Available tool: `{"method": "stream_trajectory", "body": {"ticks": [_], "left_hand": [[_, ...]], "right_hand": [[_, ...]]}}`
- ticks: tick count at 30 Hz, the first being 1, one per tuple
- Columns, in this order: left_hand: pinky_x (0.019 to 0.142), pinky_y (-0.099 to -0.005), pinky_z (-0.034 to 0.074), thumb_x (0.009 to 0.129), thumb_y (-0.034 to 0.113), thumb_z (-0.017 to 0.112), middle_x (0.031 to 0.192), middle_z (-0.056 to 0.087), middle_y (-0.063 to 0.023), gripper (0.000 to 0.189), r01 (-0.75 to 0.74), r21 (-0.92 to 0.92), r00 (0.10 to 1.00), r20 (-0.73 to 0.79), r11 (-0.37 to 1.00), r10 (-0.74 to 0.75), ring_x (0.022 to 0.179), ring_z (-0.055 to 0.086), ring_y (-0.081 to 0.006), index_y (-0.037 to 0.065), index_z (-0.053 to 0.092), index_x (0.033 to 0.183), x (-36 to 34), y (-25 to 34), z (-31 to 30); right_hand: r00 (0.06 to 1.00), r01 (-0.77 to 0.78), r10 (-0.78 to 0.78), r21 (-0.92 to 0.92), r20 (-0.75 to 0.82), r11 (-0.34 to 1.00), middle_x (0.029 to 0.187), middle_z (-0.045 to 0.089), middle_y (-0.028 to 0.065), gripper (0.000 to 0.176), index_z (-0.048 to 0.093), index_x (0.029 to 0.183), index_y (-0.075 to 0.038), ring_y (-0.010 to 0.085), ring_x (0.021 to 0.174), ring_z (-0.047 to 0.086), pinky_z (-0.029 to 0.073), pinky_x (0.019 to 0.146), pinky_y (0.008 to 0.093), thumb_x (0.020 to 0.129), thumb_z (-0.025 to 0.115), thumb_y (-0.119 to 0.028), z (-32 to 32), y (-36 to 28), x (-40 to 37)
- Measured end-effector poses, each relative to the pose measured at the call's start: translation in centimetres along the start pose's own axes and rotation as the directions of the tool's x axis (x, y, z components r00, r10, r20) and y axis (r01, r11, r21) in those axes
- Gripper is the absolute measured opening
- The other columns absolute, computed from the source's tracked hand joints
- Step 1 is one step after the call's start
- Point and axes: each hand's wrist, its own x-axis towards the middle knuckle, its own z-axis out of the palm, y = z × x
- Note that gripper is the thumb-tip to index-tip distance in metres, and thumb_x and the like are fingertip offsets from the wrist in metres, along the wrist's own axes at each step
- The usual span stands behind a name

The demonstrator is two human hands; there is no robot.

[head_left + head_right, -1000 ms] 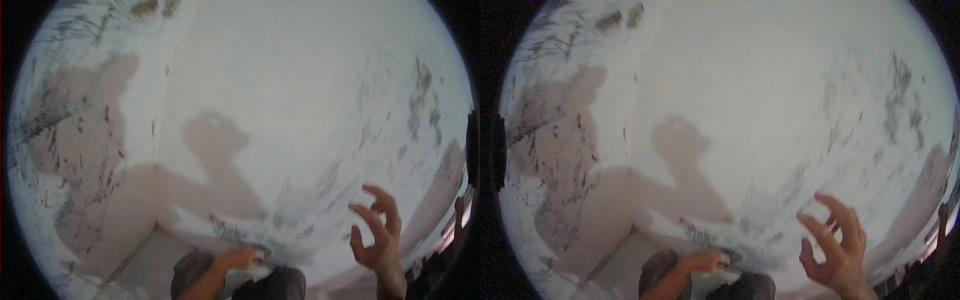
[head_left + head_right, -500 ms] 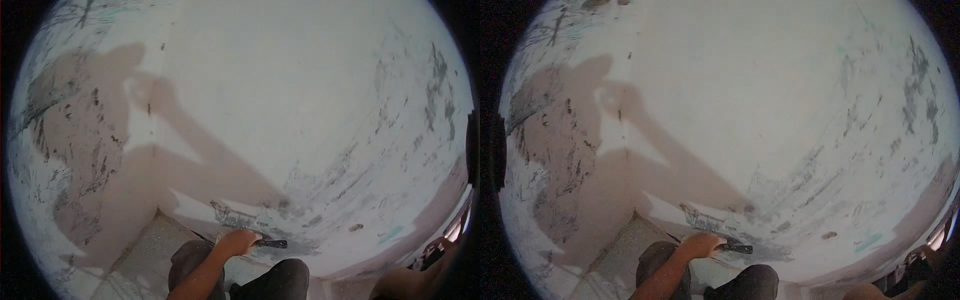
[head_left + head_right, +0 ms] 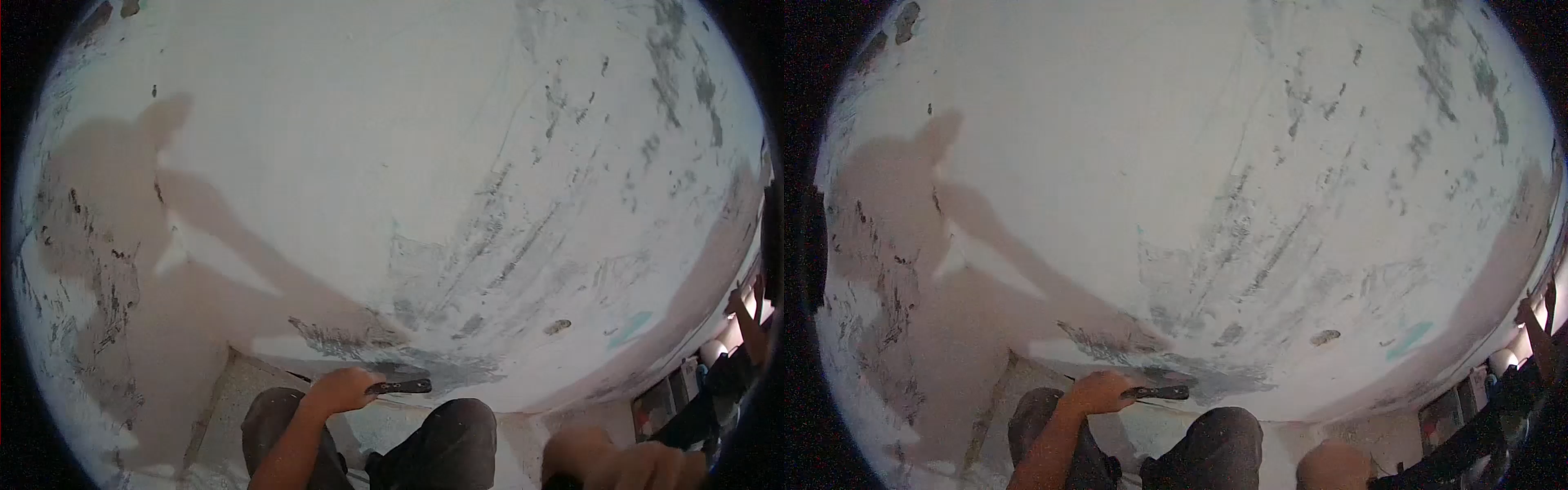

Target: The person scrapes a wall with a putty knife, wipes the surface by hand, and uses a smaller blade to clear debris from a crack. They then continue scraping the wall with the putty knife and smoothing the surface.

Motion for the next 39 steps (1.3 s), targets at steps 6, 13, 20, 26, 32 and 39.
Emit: {"method": "stream_trajectory", "body": {"ticks": [6, 13, 20, 26, 32, 39], "left_hand": [[0.086, -0.0495, 0.049, 0.089, 0.026, 0.062, 0.105, 0.066, -0.0213, 0.04, 0.012, 0.009, 1.0, 0.007, 1.0, -0.012, 0.098, 0.063, -0.0394, 0.012, 0.06, 0.127, -0.1, 0.0, 0.3], [0.082, -0.051, 0.049, 0.088, 0.023, 0.061, 0.097, 0.066, -0.0205, 0.034, -0.024, -0.02, 1.0, -0.003, 1.0, 0.024, 0.094, 0.063, -0.0398, 0.01, 0.062, 0.119, 0.5, -1.1, 1.1], [0.081, -0.0487, 0.05, 0.087, 0.025, 0.064, 0.102, 0.067, -0.0181, 0.038, 0.05, 0.09, 0.997, -0.069, 0.995, -0.044, 0.093, 0.064, -0.0388, 0.014, 0.062, 0.123, -0.4, -0.2, 0.6], [0.064, -0.0408, 0.052, 0.078, 0.017, 0.072, 0.089, 0.068, -0.014, 0.036, -0.271, -0.122, 0.699, -0.707, 0.955, 0.108, 0.074, 0.065, -0.0336, 0.009, 0.066, 0.112, 1.0, 4.3, 2.8], [0.071, -0.0438, 0.046, 0.075, 0.025, 0.079, 0.083, 0.061, -0.0096, 0.033, -0.495, -0.083, 0.435, -0.885, 0.865, 0.164, 0.08, 0.061, -0.0307, 0.005, 0.069, 0.099, 2.7, 3.3, 5.9], [0.101, -0.0496, 0.027, 0.069, 0.046, 0.085, 0.12, 0.05, -0.0133, 0.08, -0.201, 0.097, 0.449, -0.875, 0.975, 0.18, 0.117, 0.046, -0.0329, 0.004, 0.053, 0.129, 1.6, 5.3, 2.4]], "right_hand": [[0.932, 0.074, -0.012, 0.157, -0.362, 0.985, 0.07, 0.046, -0.0023, 0.04, 0.061, 0.134, -0.022, 0.0138, 0.054, 0.045, 0.039, 0.048, 0.0298, 0.098, 0.052, -0.006, 3.7, -0.3, -2.6], [0.837, 0.274, -0.332, -0.192, -0.436, 0.942, 0.058, 0.038, -0.0062, 0.052, 0.044, 0.147, -0.03, 0.0082, 0.043, 0.041, 0.021, 0.036, 0.0259, 0.098, 0.05, -0.015, 2.5, 2.9, -1.9], [0.949, 0.295, -0.305, -0.112, -0.083, 0.949, 0.059, 0.039, -0.005, 0.053, 0.041, 0.149, -0.026, 0.0103, 0.047, 0.045, 0.023, 0.038, 0.0262, 0.098, 0.053, -0.018, 0.3, 0.7, -9.0], [0.505, -0.451, 0.13, -0.133, -0.853, 0.882, 0.103, 0.053, 0.01, 0.068, 0.053, 0.127, 0.005, 0.0208, 0.092, 0.053, 0.043, 0.085, 0.037, 0.086, 0.066, -0.047, 0.1, 14.5, -13.9], [0.526, -0.676, 0.322, -0.157, -0.787, 0.72, 0.092, 0.061, 0.0061, 0.034, 0.067, 0.095, 0.0, 0.0148, 0.083, 0.056, 0.046, 0.076, 0.0334, 0.095, 0.063, -0.034, 5.7, 20.9, -17.5], [0.348, -0.122, 0.331, 0.307, -0.877, 0.944, 0.059, 0.045, 0.0009, 0.037, 0.048, 0.072, -0.01, 0.0151, 0.052, 0.04, 0.034, 0.05, 0.0316, 0.098, 0.057, -0.035, -2.9, 15.4, -10.6]]}}
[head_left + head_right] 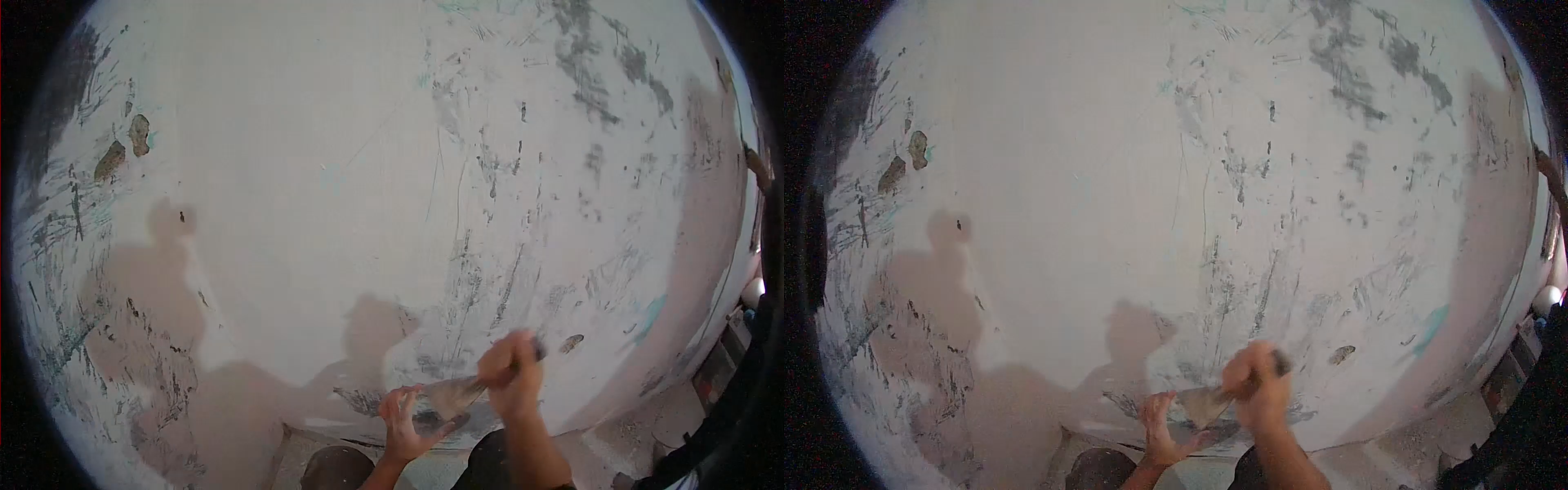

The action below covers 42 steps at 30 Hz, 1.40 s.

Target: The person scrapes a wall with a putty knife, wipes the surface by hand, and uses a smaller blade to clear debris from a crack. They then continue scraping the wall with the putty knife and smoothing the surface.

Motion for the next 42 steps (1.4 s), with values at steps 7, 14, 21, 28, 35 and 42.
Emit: {"method": "stream_trajectory", "body": {"ticks": [7, 14, 21, 28, 35, 42], "left_hand": [[0.103, -0.0507, 0.03, 0.076, 0.036, 0.08, 0.124, 0.05, -0.0177, 0.071, 0.154, -0.05, 0.988, 0.022, 0.987, -0.154, 0.119, 0.044, -0.0362, 0.003, 0.05, 0.131, -0.2, -1.6, 0.5], [0.098, -0.0485, 0.035, 0.086, 0.024, 0.071, 0.117, 0.054, -0.0104, 0.025, 0.156, -0.021, 0.978, 0.145, 0.987, -0.152, 0.115, 0.049, -0.031, 0.014, 0.067, 0.108, -1.6, -2.9, 2.0], [0.094, -0.0481, 0.038, 0.087, 0.022, 0.069, 0.114, 0.056, -0.0065, 0.017, 0.111, 0.018, 0.975, 0.194, 0.994, -0.112, 0.111, 0.053, -0.0299, 0.012, 0.069, 0.1, -1.9, -2.9, 2.3], [0.09, -0.046, 0.04, 0.086, 0.019, 0.069, 0.109, 0.058, -0.0058, 0.015, 0.085, -0.024, 0.97, 0.232, 0.996, -0.077, 0.107, 0.056, -0.0269, 0.011, 0.069, 0.099, -2.1, -3.5, 3.1], [0.088, -0.0459, 0.042, 0.085, 0.018, 0.068, 0.109, 0.058, -0.0066, 0.015, 0.046, -0.004, 0.966, 0.255, 0.999, -0.044, 0.106, 0.057, -0.0261, 0.012, 0.069, 0.099, -2.2, -3.5, 3.6], [0.092, -0.0532, 0.043, 0.088, 0.02, 0.064, 0.112, 0.057, -0.0075, 0.013, 0.139, -0.023, 0.945, 0.302, 0.99, -0.126, 0.109, 0.057, -0.0286, 0.013, 0.068, 0.099, -1.8, -3.4, 2.0]], "right_hand": [[0.466, 0.854, -0.838, 0.106, 0.284, 0.51, 0.045, 0.019, -0.0047, 0.048, 0.024, 0.061, -0.017, 0.0072, 0.042, 0.008, 0.011, 0.039, 0.0293, 0.106, 0.034, -0.029, 8.6, -13.0, 10.3], [0.45, 0.89, -0.889, 0.04, 0.087, 0.454, 0.045, 0.019, -0.0056, 0.049, 0.018, 0.057, -0.018, 0.0071, 0.043, 0.008, 0.01, 0.041, 0.0295, 0.101, 0.04, -0.023, 9.7, -12.2, 14.9], [0.443, 0.886, -0.896, 0.132, 0.037, 0.444, 0.046, 0.015, -0.0049, 0.045, 0.018, 0.059, -0.016, 0.0087, 0.045, 0.006, 0.012, 0.042, 0.0297, 0.1, 0.038, -0.023, 8.9, -11.0, 13.9], [0.448, 0.852, -0.848, 0.153, 0.283, 0.501, 0.046, 0.018, -0.0041, 0.042, 0.022, 0.06, -0.016, 0.0089, 0.045, 0.009, 0.013, 0.043, 0.0298, 0.098, 0.037, -0.027, 7.8, -9.3, 13.8], [0.457, 0.861, -0.754, -0.022, 0.472, 0.508, 0.056, 0.036, 0.0034, 0.048, 0.03, 0.062, -0.012, 0.0195, 0.059, 0.042, 0.045, 0.066, 0.0419, 0.102, 0.029, -0.039, 5.4, -8.7, 11.8], [0.445, 0.891, -0.639, -0.381, 0.627, 0.247, 0.065, 0.054, 0.0102, 0.041, 0.038, 0.069, -0.007, 0.0291, 0.078, 0.063, 0.047, 0.092, 0.0543, 0.104, 0.031, -0.025, 3.9, -8.9, 8.7]]}}
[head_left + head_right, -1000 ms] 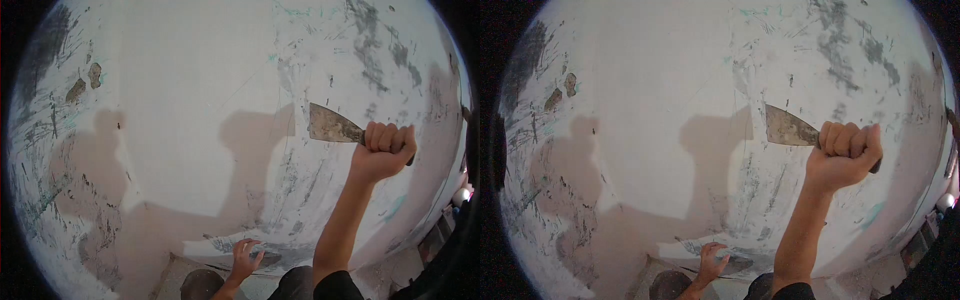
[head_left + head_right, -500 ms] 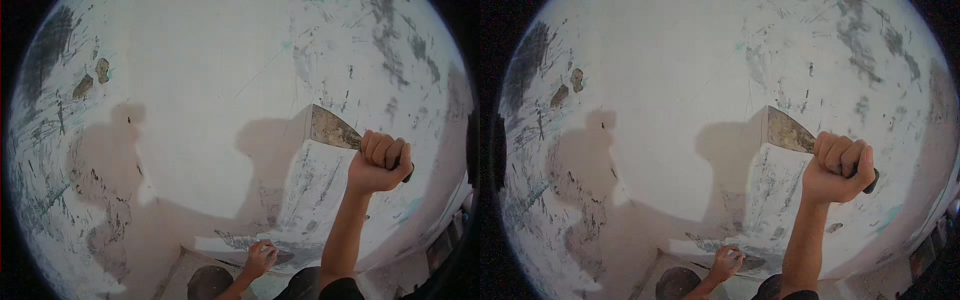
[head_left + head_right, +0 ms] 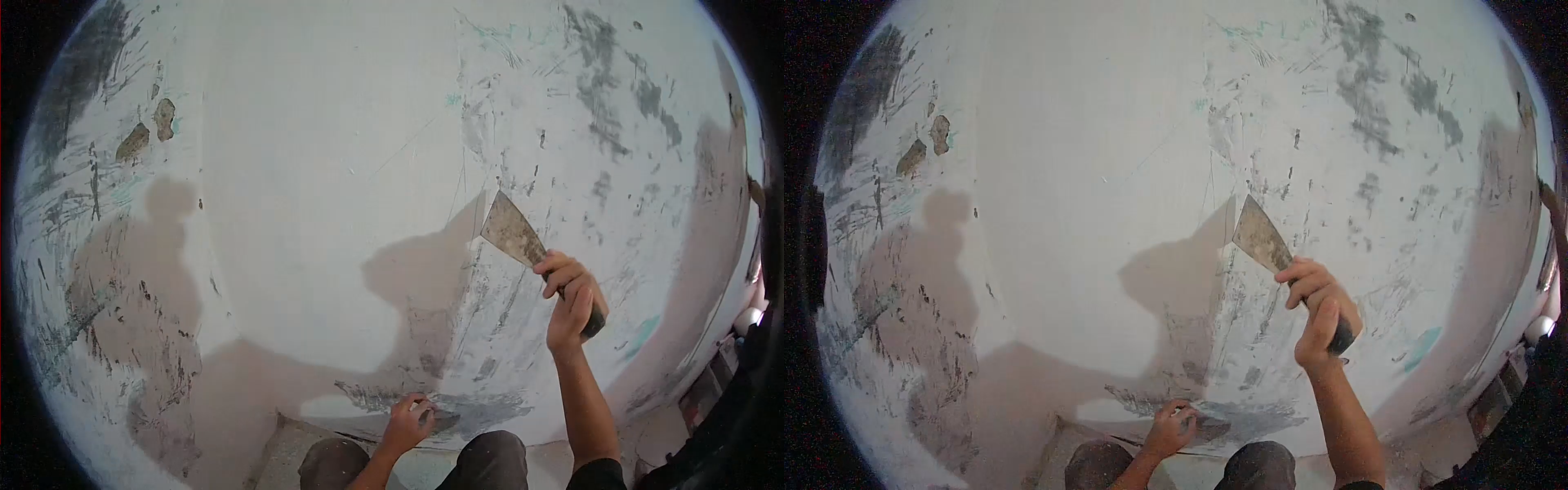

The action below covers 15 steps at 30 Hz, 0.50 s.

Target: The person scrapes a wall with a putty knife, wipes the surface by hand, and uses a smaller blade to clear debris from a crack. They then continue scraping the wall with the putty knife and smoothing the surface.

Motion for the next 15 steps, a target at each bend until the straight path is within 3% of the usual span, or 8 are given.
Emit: {"method": "stream_trajectory", "body": {"ticks": [2, 4, 5, 6, 8, 9, 11, 15], "left_hand": [[0.094, -0.0535, 0.042, 0.088, 0.021, 0.065, 0.114, 0.057, -0.0082, 0.016, 0.008, -0.023, 1.0, 0.018, 1.0, -0.008, 0.111, 0.057, -0.0298, 0.014, 0.067, 0.102, -0.1, -0.1, -0.1], [0.094, -0.0531, 0.041, 0.088, 0.021, 0.065, 0.115, 0.057, -0.0086, 0.017, 0.033, -0.006, 0.999, 0.025, 0.999, -0.033, 0.111, 0.057, -0.0304, 0.015, 0.067, 0.104, -0.1, 0.3, -0.2], [0.095, -0.0528, 0.04, 0.088, 0.021, 0.064, 0.116, 0.057, -0.0089, 0.019, 0.057, 0.027, 0.998, 0.039, 0.998, -0.058, 0.112, 0.056, -0.0309, 0.015, 0.066, 0.106, 0.1, 0.3, -0.3], [0.095, -0.0528, 0.04, 0.088, 0.021, 0.064, 0.116, 0.057, -0.0089, 0.019, 0.052, 0.025, 0.998, 0.037, 0.998, -0.053, 0.112, 0.056, -0.0309, 0.015, 0.066, 0.106, 0.4, 0.0, -0.2], [0.091, -0.0498, 0.04, 0.088, 0.022, 0.065, 0.113, 0.056, -0.0078, 0.024, 0.041, -0.012, 0.999, 0.024, 0.999, -0.041, 0.107, 0.057, -0.0288, 0.016, 0.066, 0.111, 0.1, -0.5, -0.1], [0.091, -0.0498, 0.04, 0.088, 0.022, 0.065, 0.113, 0.056, -0.0078, 0.024, 0.033, -0.006, 0.999, 0.032, 0.999, -0.033, 0.107, 0.057, -0.0288, 0.016, 0.066, 0.111, 0.3, -0.6, -0.1], [0.091, -0.0493, 0.04, 0.088, 0.023, 0.065, 0.114, 0.056, -0.0078, 0.026, 0.079, 0.013, 0.996, 0.03, 0.997, -0.079, 0.108, 0.057, -0.0288, 0.017, 0.065, 0.113, 0.1, -0.2, -0.3], [0.091, -0.049, 0.041, 0.088, 0.022, 0.064, 0.113, 0.057, -0.0073, 0.024, 0.108, 0.026, 0.992, 0.06, 0.994, -0.11, 0.11, 0.056, -0.029, 0.017, 0.066, 0.111, -0.2, -0.5, 0.2]], "right_hand": [[0.998, 0.018, -0.017, -0.009, 0.068, 1.0, 0.071, 0.059, 0.0132, 0.039, 0.041, 0.073, -0.004, 0.0315, 0.084, 0.065, 0.045, 0.096, 0.0569, 0.105, 0.032, -0.026, 0.2, -1.0, -0.5], [0.996, -0.094, 0.094, -0.004, 0.006, 0.996, 0.073, 0.059, 0.0129, 0.039, 0.042, 0.075, -0.004, 0.0322, 0.088, 0.065, 0.044, 0.097, 0.0582, 0.105, 0.033, -0.027, 1.2, -2.0, -0.2], [0.988, -0.107, 0.101, -0.046, -0.116, 0.993, 0.072, 0.056, 0.0095, 0.037, 0.041, 0.075, -0.006, 0.0216, 0.075, 0.061, 0.054, 0.074, 0.0426, 0.105, 0.037, -0.028, 1.9, -3.0, 0.5], [0.989, -0.102, 0.096, -0.049, -0.116, 0.994, 0.072, 0.056, 0.0095, 0.037, 0.041, 0.075, -0.006, 0.0216, 0.075, 0.061, 0.054, 0.074, 0.0426, 0.105, 0.037, -0.028, 1.5, -3.5, 0.8], [0.821, 0.03, 0.198, 0.388, -0.535, 0.921, 0.06, 0.045, 0.0029, 0.043, 0.036, 0.067, -0.01, 0.0107, 0.054, 0.042, 0.036, 0.046, 0.0282, 0.104, 0.04, -0.032, 0.3, -4.4, 0.4], [0.816, 0.036, 0.194, 0.382, -0.545, 0.923, 0.06, 0.045, 0.0029, 0.043, 0.036, 0.067, -0.01, 0.0107, 0.054, 0.042, 0.036, 0.046, 0.0282, 0.104, 0.04, -0.032, 0.2, -4.5, 0.5], [0.861, 0.239, 0.062, 0.508, -0.506, 0.827, 0.049, 0.03, -0.0022, 0.051, 0.028, 0.058, -0.015, 0.0086, 0.044, 0.018, 0.013, 0.04, 0.0297, 0.102, 0.041, -0.036, 0.2, -4.5, 0.4], [0.815, 0.241, 0.108, 0.501, -0.57, 0.831, 0.043, 0.016, -0.0032, 0.055, 0.021, 0.054, -0.018, 0.0083, 0.041, 0.006, 0.011, 0.042, 0.0283, 0.099, 0.045, -0.036, 2.7, -1.5, -1.8]]}}
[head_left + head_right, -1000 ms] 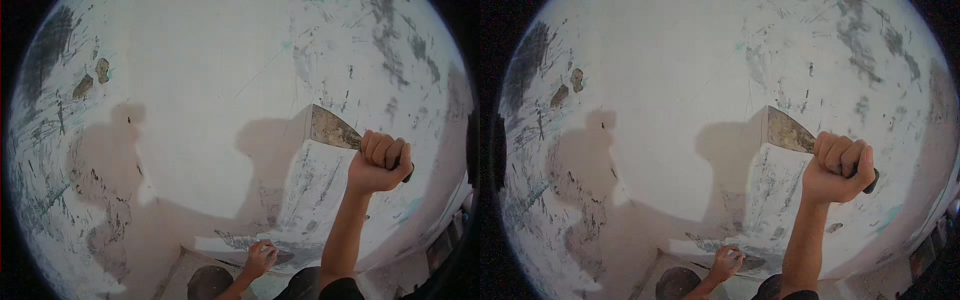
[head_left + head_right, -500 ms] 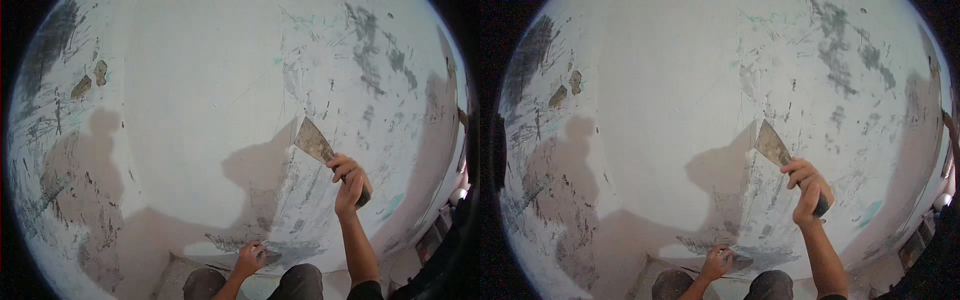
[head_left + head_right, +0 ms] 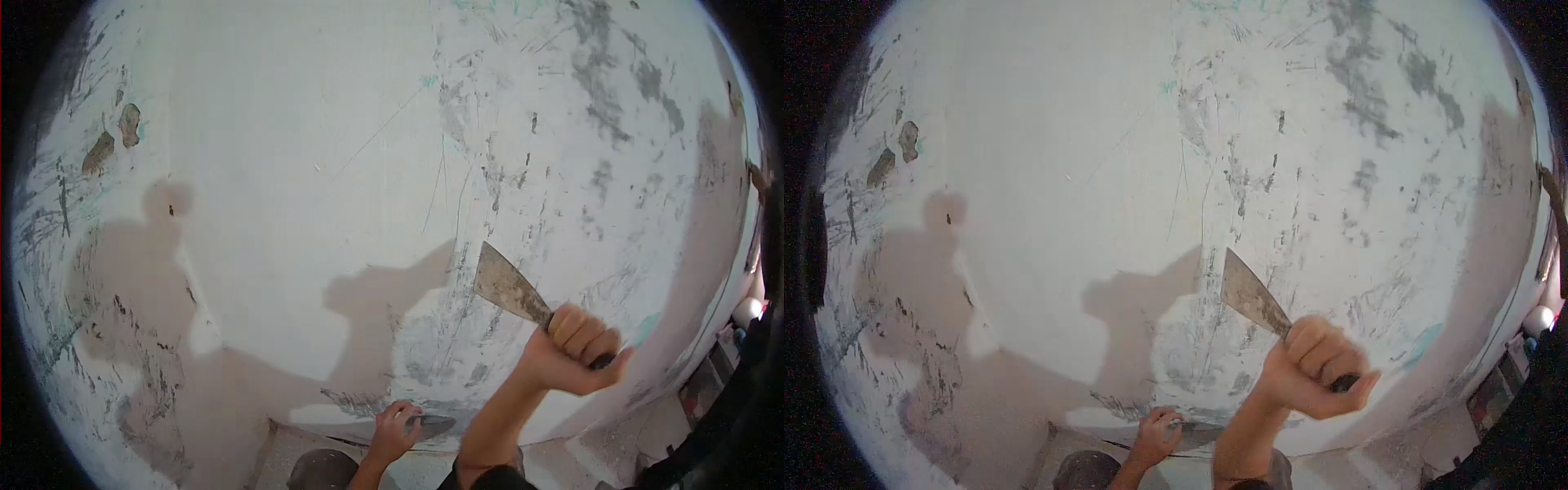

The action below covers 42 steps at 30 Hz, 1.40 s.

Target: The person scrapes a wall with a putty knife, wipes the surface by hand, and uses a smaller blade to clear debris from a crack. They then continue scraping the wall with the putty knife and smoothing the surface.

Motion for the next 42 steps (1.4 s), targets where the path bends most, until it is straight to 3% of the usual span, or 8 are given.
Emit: {"method": "stream_trajectory", "body": {"ticks": [11, 14, 17, 23, 26, 30, 40, 42], "left_hand": [[0.085, -0.0455, 0.044, 0.087, 0.023, 0.065, 0.11, 0.06, -0.0048, 0.019, 0.014, 0.064, 0.992, 0.124, 0.998, -0.022, 0.104, 0.06, -0.0264, 0.017, 0.066, 0.106, 0.8, -0.5, 0.5], [0.082, -0.0435, 0.045, 0.088, 0.024, 0.065, 0.109, 0.059, -0.0045, 0.02, 0.014, 0.11, 0.991, 0.132, 0.994, -0.028, 0.102, 0.061, -0.0266, 0.016, 0.066, 0.107, 1.8, 0.1, 0.5], [0.095, -0.0481, 0.04, 0.09, 0.025, 0.063, 0.112, 0.055, -0.0062, 0.026, 0.09, 0.052, 0.96, 0.263, 0.995, -0.1, 0.111, 0.057, -0.0269, 0.018, 0.063, 0.114, 1.8, 0.2, 0.7], [0.094, -0.0487, 0.04, 0.089, 0.025, 0.064, 0.115, 0.056, -0.0055, 0.024, 0.02, 0.163, 0.966, 0.25, 0.986, -0.061, 0.11, 0.058, -0.0273, 0.016, 0.063, 0.112, 1.5, -0.3, 1.0], [0.093, -0.0489, 0.04, 0.088, 0.025, 0.065, 0.116, 0.056, -0.0061, 0.025, 0.012, 0.105, 0.975, 0.221, 0.994, -0.036, 0.109, 0.058, -0.0276, 0.016, 0.063, 0.111, 1.3, -0.6, 1.0], [0.092, -0.0491, 0.041, 0.087, 0.023, 0.066, 0.114, 0.057, -0.0071, 0.025, 0.008, 0.149, 0.972, 0.229, 0.989, -0.043, 0.109, 0.058, -0.0271, 0.016, 0.064, 0.111, 1.4, -0.4, 1.1], [0.087, -0.0478, 0.039, 0.089, 0.024, 0.063, 0.105, 0.058, -0.0021, 0.018, -0.021, 0.145, 0.987, 0.162, 0.989, -0.002, 0.098, 0.061, -0.0225, 0.019, 0.065, 0.107, 1.1, -1.0, 1.6], [0.086, -0.0477, 0.039, 0.089, 0.024, 0.063, 0.105, 0.058, -0.0021, 0.018, -0.013, 0.14, 0.988, 0.157, 0.99, -0.01, 0.099, 0.06, -0.0227, 0.019, 0.065, 0.107, 1.2, -1.0, 1.7]], "right_hand": [[0.952, -0.007, 0.051, 0.147, -0.301, 0.989, 0.042, 0.015, -0.0044, 0.052, 0.016, 0.055, -0.019, 0.0076, 0.039, 0.01, 0.013, 0.04, 0.0273, 0.096, 0.048, -0.022, -3.4, 2.8, -2.0], [0.977, -0.038, 0.073, 0.173, -0.202, 0.984, 0.042, 0.017, -0.0045, 0.05, 0.016, 0.055, -0.02, 0.0072, 0.039, 0.01, 0.014, 0.04, 0.0259, 0.094, 0.048, -0.018, -3.8, 3.2, -1.8], [0.977, 0.021, -0.015, 0.026, -0.211, 0.999, 0.043, 0.016, -0.0047, 0.049, 0.017, 0.055, -0.02, 0.0068, 0.038, 0.01, 0.013, 0.04, 0.0259, 0.094, 0.047, -0.018, -3.7, 2.0, -1.4], [0.979, -0.042, 0.043, 0.009, -0.197, 0.999, 0.043, 0.015, -0.0051, 0.047, 0.017, 0.055, -0.02, 0.0065, 0.037, 0.011, 0.011, 0.037, 0.026, 0.095, 0.043, -0.018, -3.0, 2.0, -2.0], [0.934, 0.068, -0.089, -0.073, -0.345, 0.995, 0.042, 0.016, -0.0054, 0.049, 0.018, 0.055, -0.02, 0.0063, 0.036, 0.01, 0.011, 0.037, 0.0262, 0.094, 0.047, -0.021, -2.3, 1.0, -2.2], [0.988, -0.036, 0.045, 0.06, -0.148, 0.998, 0.042, 0.015, -0.0055, 0.049, 0.017, 0.055, -0.021, 0.0064, 0.037, 0.01, 0.011, 0.039, 0.0267, 0.094, 0.046, -0.021, -2.2, 2.1, -2.0], [0.961, 0.042, -0.054, -0.05, -0.271, 0.998, 0.04, 0.02, -0.0051, 0.049, 0.018, 0.054, -0.021, 0.0059, 0.035, 0.012, 0.012, 0.037, 0.026, 0.096, 0.044, -0.02, -1.9, 1.5, -1.8], [0.979, -0.016, 0.02, 0.017, -0.202, 1.0, 0.04, 0.019, -0.0052, 0.049, 0.018, 0.055, -0.02, 0.0059, 0.034, 0.012, 0.013, 0.037, 0.0257, 0.096, 0.045, -0.02, -2.4, 2.3, -1.9]]}}
